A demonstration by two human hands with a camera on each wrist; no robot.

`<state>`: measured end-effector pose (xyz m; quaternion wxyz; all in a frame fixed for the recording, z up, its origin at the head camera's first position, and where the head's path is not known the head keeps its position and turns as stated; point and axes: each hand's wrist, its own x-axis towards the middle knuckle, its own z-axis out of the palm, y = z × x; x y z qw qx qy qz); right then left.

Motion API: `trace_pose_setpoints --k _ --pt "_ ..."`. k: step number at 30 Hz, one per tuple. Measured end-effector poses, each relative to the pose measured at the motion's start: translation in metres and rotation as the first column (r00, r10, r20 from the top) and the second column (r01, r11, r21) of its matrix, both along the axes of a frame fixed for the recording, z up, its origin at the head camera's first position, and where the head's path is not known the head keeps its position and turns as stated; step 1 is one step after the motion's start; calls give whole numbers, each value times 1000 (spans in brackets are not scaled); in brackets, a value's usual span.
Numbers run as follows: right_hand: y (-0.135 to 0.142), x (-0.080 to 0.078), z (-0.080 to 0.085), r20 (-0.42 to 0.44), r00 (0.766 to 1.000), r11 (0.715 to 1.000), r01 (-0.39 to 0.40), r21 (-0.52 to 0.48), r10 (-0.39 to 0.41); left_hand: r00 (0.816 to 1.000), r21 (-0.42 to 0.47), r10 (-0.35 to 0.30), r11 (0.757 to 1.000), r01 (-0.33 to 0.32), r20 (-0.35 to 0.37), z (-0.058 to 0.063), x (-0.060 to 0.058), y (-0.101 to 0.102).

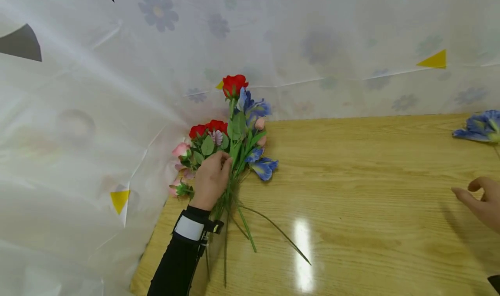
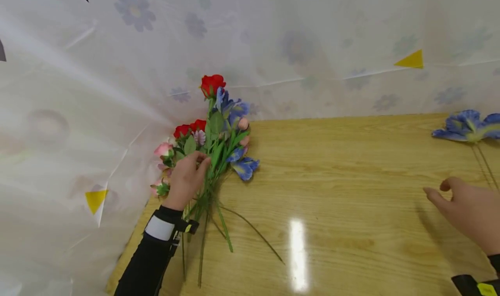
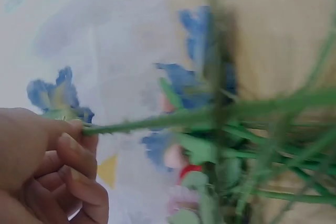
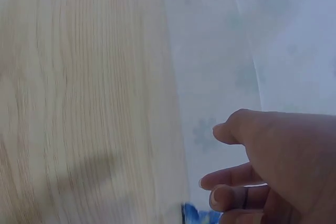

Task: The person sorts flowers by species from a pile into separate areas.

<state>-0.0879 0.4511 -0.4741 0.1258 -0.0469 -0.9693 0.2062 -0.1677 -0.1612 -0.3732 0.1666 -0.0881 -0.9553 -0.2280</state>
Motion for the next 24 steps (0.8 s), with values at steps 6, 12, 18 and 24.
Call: trace_pose_setpoints --k 6,12,18,24 --pt "-67 12 49 111 990 988 -99 120 86 995 255 -98 963 86 31 23 -3 14" --pt "-100 11 69 239 954 965 -218 143 180 981 384 -185 911 153 49 32 -5 28" --pt "-97 12 59 328 926 966 -235 110 188 979 365 -124 929 57 162 23 -5 23" --pt "-97 13 55 354 912 966 -247 74 206 977 374 -131 926 59 170 14 -6 18"
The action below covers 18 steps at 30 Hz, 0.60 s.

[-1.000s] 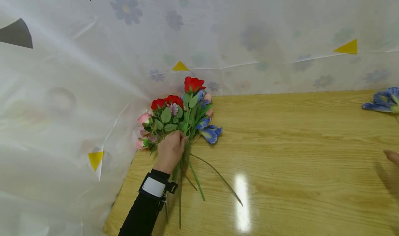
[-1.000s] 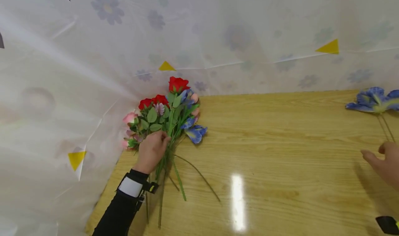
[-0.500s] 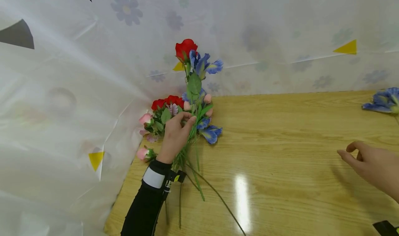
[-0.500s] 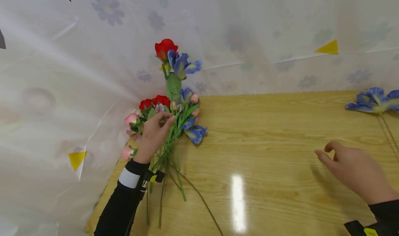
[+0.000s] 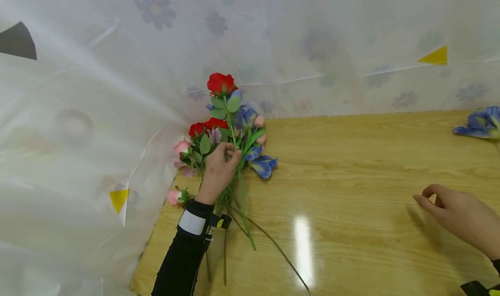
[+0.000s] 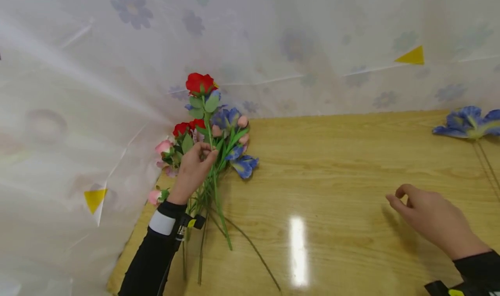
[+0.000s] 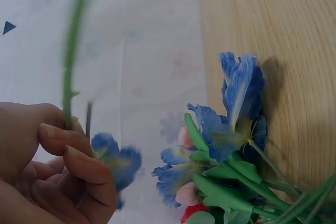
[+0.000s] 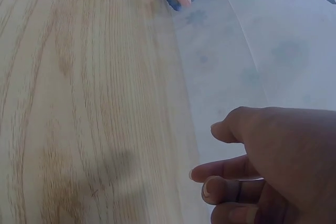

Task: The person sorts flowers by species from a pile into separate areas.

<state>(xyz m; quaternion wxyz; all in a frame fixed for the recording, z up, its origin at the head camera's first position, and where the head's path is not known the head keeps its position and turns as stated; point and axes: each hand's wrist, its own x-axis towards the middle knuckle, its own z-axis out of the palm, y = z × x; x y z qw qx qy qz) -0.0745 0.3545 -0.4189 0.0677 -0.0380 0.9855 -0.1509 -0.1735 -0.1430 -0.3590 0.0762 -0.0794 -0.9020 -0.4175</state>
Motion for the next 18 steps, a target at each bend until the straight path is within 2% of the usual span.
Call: trace_pose_setpoints --k 3,6,11,14,18 --pt "-3 0 0 26 1000 1000 -10 -24 11 1000 16 1 1000 -1 4 -1 -1 0" --pt "-7 2 -1 35 999 999 -17 -41 18 999 50 14 999 -16 39 -3 -1 1" --pt "-9 3 -3 16 999 999 -31 -37 32 996 171 12 985 -27 85 -3 2 -1" --pt "-9 3 -4 6 999 999 -39 -31 39 991 282 -12 959 -25 130 -3 2 -2" --pt "-9 4 -6 15 999 998 -42 -36 42 979 448 -70 894 -24 192 -4 3 -2"
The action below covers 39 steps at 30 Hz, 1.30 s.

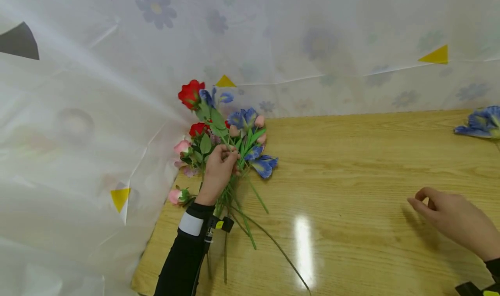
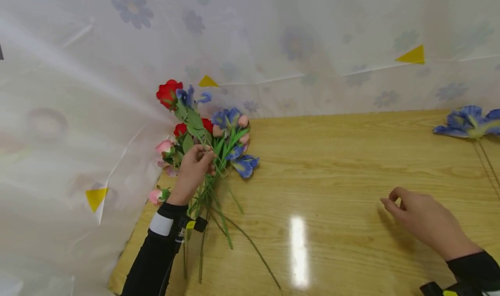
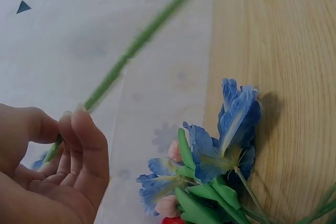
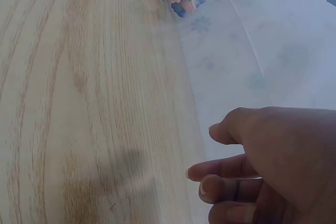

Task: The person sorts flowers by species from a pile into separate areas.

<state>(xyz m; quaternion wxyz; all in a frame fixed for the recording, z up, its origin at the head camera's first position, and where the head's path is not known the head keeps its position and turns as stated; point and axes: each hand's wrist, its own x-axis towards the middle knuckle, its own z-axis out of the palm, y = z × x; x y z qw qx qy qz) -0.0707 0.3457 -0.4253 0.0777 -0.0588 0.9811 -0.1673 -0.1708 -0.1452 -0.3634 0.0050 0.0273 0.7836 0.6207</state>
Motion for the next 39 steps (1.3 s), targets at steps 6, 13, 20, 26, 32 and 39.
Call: trace_pose_setpoints --k 6,13,20,26,32,39 --pt "0 1 -2 20 1000 1000 9 -15 -9 999 39 -42 998 42 -18 -2 0 -3" --pt "-2 1 -3 43 999 1000 12 -23 -11 996 14 -85 996 85 1 -2 2 -2" --pt "-15 -2 -1 71 997 999 -6 -44 9 973 -3 -227 974 227 -38 1 6 6" --pt "-52 -1 6 15 992 952 -117 -283 126 920 -9 -390 921 390 -36 4 14 43" --pt "-109 6 22 -57 960 771 -256 -583 275 834 59 -551 832 552 -24 7 25 109" --pt "-132 17 30 -152 923 612 -352 -708 354 770 57 -636 768 638 -52 3 39 160"
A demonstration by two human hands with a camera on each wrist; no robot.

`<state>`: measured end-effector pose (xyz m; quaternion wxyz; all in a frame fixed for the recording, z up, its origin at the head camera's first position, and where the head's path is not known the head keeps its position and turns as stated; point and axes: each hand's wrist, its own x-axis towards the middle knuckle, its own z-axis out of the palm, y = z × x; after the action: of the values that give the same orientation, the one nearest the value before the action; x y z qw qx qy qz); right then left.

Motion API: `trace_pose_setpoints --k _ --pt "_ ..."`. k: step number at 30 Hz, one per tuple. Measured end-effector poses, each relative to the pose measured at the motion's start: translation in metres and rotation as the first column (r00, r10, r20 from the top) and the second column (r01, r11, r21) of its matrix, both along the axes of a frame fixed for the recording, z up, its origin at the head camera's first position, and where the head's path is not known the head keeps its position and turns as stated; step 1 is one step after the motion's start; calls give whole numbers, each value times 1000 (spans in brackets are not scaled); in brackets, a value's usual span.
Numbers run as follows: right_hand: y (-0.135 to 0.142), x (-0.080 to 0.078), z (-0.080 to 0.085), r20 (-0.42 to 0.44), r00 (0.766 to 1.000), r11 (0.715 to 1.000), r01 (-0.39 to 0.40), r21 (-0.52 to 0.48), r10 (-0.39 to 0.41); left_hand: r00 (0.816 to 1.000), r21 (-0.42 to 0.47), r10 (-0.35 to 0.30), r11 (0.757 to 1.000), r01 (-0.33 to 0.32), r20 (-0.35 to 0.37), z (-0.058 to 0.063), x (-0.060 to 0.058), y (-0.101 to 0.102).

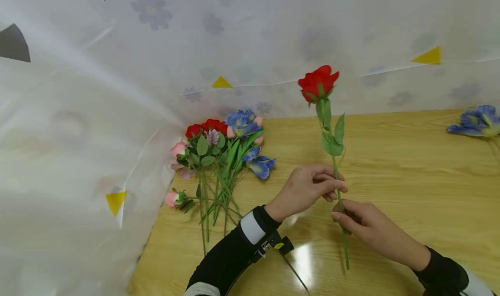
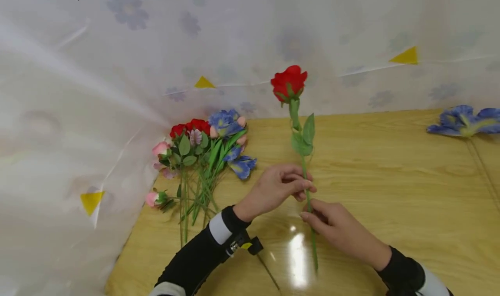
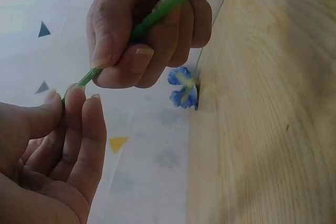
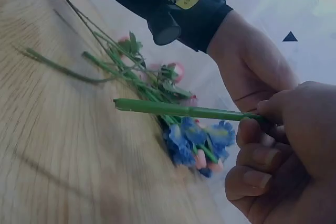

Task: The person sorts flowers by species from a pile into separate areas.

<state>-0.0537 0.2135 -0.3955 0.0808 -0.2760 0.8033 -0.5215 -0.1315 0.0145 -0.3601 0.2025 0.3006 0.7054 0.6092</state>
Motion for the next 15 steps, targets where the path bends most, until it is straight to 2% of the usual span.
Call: trace_pose_setpoints --k 4,6,7,9,12,13,15 --pt "15 1 -4 -76 994 992 91 82 -84 998 -86 30 996 -34 -51 -5 3 2" --pt "30 0 -7 -136 979 971 172 165 -150 997 -132 46 990 -54 -64 -9 3 -5" --pt "39 -2 -9 -166 969 952 217 216 -183 997 -153 53 986 -62 -62 -12 2 -11" --pt "63 -5 -12 -215 946 895 305 326 -245 998 -167 64 984 -68 -26 -17 1 -25" --pt "99 -10 -21 -275 911 761 408 504 -307 994 -202 106 974 -104 0 -26 -2 -50" --pt "110 -12 -25 -278 905 715 425 556 -322 992 -221 128 967 -124 3 -27 -3 -59" --pt "127 -14 -33 -272 897 640 440 630 -349 984 -255 177 952 -170 7 -31 -5 -79"
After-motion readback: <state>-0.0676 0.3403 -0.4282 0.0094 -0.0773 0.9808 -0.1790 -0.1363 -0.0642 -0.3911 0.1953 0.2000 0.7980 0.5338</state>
